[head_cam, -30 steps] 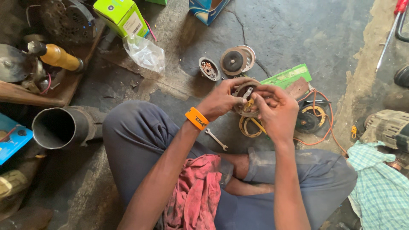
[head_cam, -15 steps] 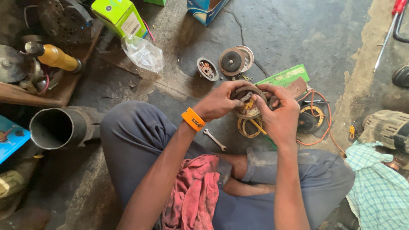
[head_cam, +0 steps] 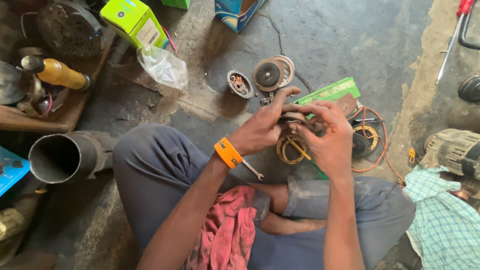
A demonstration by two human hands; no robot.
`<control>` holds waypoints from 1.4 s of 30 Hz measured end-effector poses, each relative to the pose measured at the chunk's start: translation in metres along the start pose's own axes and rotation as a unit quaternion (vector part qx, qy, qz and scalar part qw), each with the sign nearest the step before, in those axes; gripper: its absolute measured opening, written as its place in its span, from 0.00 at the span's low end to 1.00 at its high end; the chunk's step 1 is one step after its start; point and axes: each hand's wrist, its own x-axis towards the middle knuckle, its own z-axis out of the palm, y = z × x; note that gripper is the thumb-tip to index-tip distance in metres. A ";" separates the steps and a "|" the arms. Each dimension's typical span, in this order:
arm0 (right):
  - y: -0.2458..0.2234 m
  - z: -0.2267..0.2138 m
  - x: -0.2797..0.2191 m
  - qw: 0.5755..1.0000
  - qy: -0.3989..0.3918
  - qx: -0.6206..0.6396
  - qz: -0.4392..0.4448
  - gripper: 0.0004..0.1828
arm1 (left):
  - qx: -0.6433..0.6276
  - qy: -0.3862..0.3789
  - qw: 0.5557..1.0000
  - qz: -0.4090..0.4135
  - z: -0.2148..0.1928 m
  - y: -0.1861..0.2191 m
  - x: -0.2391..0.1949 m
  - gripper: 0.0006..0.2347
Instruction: The person sits on the floor and uses a screwdriver to adjust internal components of a small circular electrical part. They repeatedly tighten and loosen screws, inspect the interior, and handle wires connected to the device.
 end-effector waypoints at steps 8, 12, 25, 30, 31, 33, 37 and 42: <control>0.019 0.003 -0.001 0.991 0.009 0.131 -0.012 0.22 | 0.041 0.020 0.998 0.043 0.001 0.017 0.002 0.30; 0.026 0.003 0.001 0.972 0.002 0.235 0.002 0.23 | 0.059 0.032 0.995 0.070 0.005 0.016 0.003 0.32; 0.034 -0.003 0.005 0.952 -0.041 0.298 0.052 0.18 | 0.044 -0.009 0.998 0.048 0.001 0.024 0.003 0.20; 0.042 -0.010 0.006 0.951 -0.067 0.296 0.062 0.17 | 0.030 -0.041 0.999 0.000 -0.002 0.024 0.002 0.23; 0.043 -0.011 0.005 0.954 -0.068 0.286 0.058 0.17 | 0.016 -0.045 0.999 -0.002 -0.002 0.023 0.001 0.23; 0.044 -0.012 0.006 0.961 -0.072 0.264 0.047 0.17 | -0.010 -0.052 0.999 -0.005 -0.004 0.020 0.002 0.23; 0.045 -0.015 0.005 0.958 -0.075 0.271 0.059 0.17 | -0.059 -0.063 0.996 -0.020 -0.003 0.013 0.002 0.23; 0.045 -0.015 0.005 0.951 -0.064 0.295 0.066 0.18 | -0.109 -0.070 0.989 -0.065 -0.003 0.007 0.005 0.23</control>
